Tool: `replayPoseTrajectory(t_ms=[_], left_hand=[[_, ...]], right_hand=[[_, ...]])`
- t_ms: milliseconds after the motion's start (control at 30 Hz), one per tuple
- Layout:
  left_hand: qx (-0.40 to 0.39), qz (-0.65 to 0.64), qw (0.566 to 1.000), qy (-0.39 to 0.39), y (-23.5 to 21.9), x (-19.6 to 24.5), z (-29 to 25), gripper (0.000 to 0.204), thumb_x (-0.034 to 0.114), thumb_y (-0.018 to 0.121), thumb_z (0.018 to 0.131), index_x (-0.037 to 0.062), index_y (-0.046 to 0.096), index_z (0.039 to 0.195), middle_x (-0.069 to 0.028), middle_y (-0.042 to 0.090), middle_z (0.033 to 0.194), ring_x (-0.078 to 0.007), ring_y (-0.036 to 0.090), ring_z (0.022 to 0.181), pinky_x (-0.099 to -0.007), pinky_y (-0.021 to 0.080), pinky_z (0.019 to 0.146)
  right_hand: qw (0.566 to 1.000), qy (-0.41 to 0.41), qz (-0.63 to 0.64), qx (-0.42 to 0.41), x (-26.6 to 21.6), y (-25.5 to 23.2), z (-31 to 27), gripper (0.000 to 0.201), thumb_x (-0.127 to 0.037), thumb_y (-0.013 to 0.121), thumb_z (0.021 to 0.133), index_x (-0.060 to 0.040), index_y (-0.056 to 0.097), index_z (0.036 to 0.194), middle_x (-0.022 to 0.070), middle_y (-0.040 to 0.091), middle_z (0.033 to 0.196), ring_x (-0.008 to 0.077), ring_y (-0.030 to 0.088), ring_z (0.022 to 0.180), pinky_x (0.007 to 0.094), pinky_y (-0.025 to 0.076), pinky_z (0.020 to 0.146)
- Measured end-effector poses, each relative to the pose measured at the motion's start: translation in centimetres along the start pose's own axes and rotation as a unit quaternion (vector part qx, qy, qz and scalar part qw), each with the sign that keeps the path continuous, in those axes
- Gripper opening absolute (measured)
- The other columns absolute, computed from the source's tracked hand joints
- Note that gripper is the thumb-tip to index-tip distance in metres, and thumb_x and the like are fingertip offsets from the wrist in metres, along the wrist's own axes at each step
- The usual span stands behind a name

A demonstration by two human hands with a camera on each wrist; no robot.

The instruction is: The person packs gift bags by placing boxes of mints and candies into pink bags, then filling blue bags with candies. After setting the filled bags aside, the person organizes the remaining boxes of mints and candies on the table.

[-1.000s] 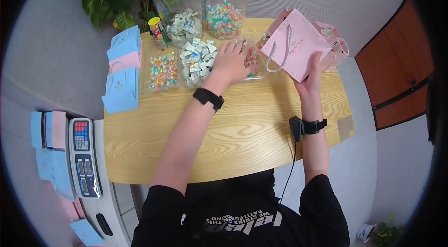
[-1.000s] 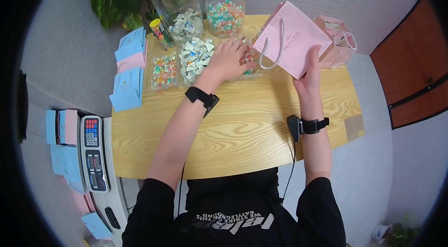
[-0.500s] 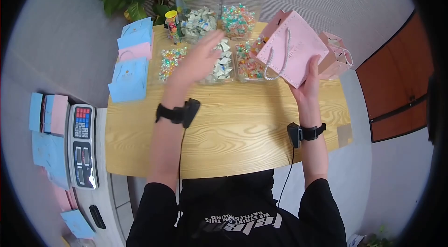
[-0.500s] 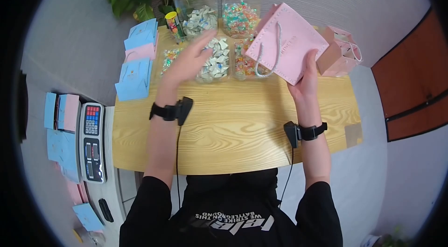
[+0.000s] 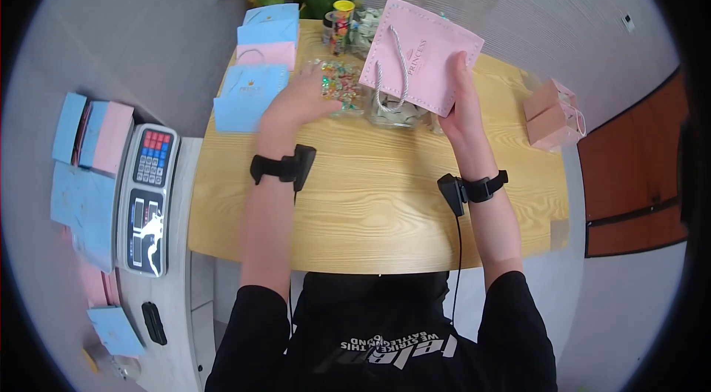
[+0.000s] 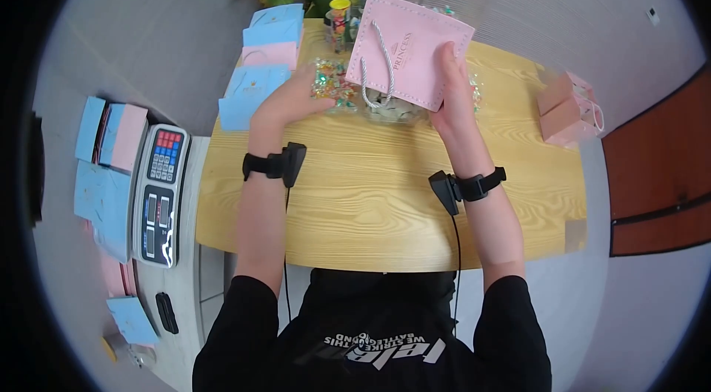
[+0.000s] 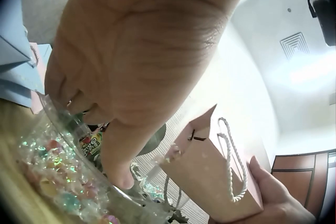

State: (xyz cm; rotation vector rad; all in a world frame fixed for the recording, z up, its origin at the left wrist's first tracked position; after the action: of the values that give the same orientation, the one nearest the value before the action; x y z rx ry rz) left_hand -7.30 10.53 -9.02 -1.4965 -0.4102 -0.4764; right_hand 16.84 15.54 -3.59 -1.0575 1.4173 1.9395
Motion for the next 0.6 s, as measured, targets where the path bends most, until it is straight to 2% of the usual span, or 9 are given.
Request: replayPoseTrajectory(t_ms=[67, 100, 167, 267, 367, 600], left_hand=[[0.057, 0.027, 0.998, 0.014, -0.4, 0.3, -0.1, 0.085, 0.028, 0.076, 0.074, -0.0112, 0.034, 0.137, -0.0281, 0.038, 0.142, -0.0365, 0.036, 0.134, -0.0377, 0.032, 0.110], [0.059, 0.023, 0.998, 0.008, -0.3, 0.2, 0.0, 0.085, 0.028, 0.076, 0.074, -0.0112, 0.034, 0.137, -0.0281, 0.038, 0.142, -0.0365, 0.036, 0.134, -0.0377, 0.032, 0.110], [0.055, 0.036, 0.998, -0.007, -0.4, 0.4, -0.1, 0.083, 0.029, 0.077, 0.073, -0.0099, 0.038, 0.135, -0.0279, 0.041, 0.140, -0.0368, 0.040, 0.131, -0.0388, 0.036, 0.107], [0.041, 0.051, 0.998, -0.006, -0.7, 0.9, -0.2, 0.080, 0.031, 0.078, 0.071, -0.0086, 0.043, 0.132, -0.0263, 0.044, 0.137, -0.0363, 0.045, 0.126, -0.0393, 0.041, 0.102], [0.026, 0.045, 0.998, -0.033, -0.9, 0.9, -0.2, 0.078, 0.033, 0.078, 0.070, -0.0065, 0.047, 0.130, -0.0242, 0.046, 0.135, -0.0358, 0.048, 0.123, -0.0401, 0.045, 0.098], [0.018, 0.048, 0.998, -0.048, -0.7, 0.5, -0.1, 0.079, 0.034, 0.079, 0.069, -0.0040, 0.047, 0.131, -0.0231, 0.045, 0.136, -0.0354, 0.049, 0.122, -0.0400, 0.045, 0.098]], right_hand=[[0.998, -0.013, -0.057, 0.006, 0.4, 0.7, 0.5, 0.058, -0.038, 0.058, 0.094, -0.0058, 0.038, 0.138, 0.0069, 0.051, 0.129, 0.0166, 0.051, 0.117, 0.0327, 0.043, 0.097], [0.998, -0.008, -0.060, 0.002, 0.7, 1.1, 0.7, 0.058, -0.038, 0.058, 0.094, -0.0058, 0.038, 0.138, 0.0069, 0.051, 0.129, 0.0166, 0.051, 0.117, 0.0327, 0.043, 0.097], [0.986, -0.021, -0.168, 0.000, 0.2, 2.6, 0.7, 0.059, -0.034, 0.062, 0.092, -0.0058, 0.039, 0.138, 0.0080, 0.053, 0.126, 0.0161, 0.053, 0.114, 0.0319, 0.044, 0.094], [0.974, -0.019, -0.225, 0.011, 0.3, 3.7, 0.9, 0.062, -0.034, 0.066, 0.089, -0.0052, 0.040, 0.137, 0.0092, 0.054, 0.123, 0.0167, 0.054, 0.111, 0.0322, 0.045, 0.092], [0.967, -0.037, -0.251, -0.004, 0.1, 4.3, 1.6, 0.062, -0.035, 0.066, 0.089, -0.0062, 0.040, 0.138, 0.0093, 0.055, 0.121, 0.0172, 0.054, 0.110, 0.0325, 0.046, 0.090], [0.965, -0.042, -0.258, 0.006, -0.5, 5.0, 1.7, 0.059, -0.034, 0.066, 0.089, -0.0088, 0.042, 0.137, 0.0089, 0.056, 0.118, 0.0170, 0.055, 0.107, 0.0325, 0.046, 0.088]])
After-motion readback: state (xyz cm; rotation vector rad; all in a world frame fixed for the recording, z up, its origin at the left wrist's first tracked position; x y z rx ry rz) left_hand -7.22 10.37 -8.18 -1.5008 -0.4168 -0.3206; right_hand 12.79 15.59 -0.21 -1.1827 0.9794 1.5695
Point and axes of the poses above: each hand's wrist, its own z-axis towards the middle knuckle, its own y-axis out of the palm, x = y × z, the point moved 8 cm from there along z, towards the middle knuckle
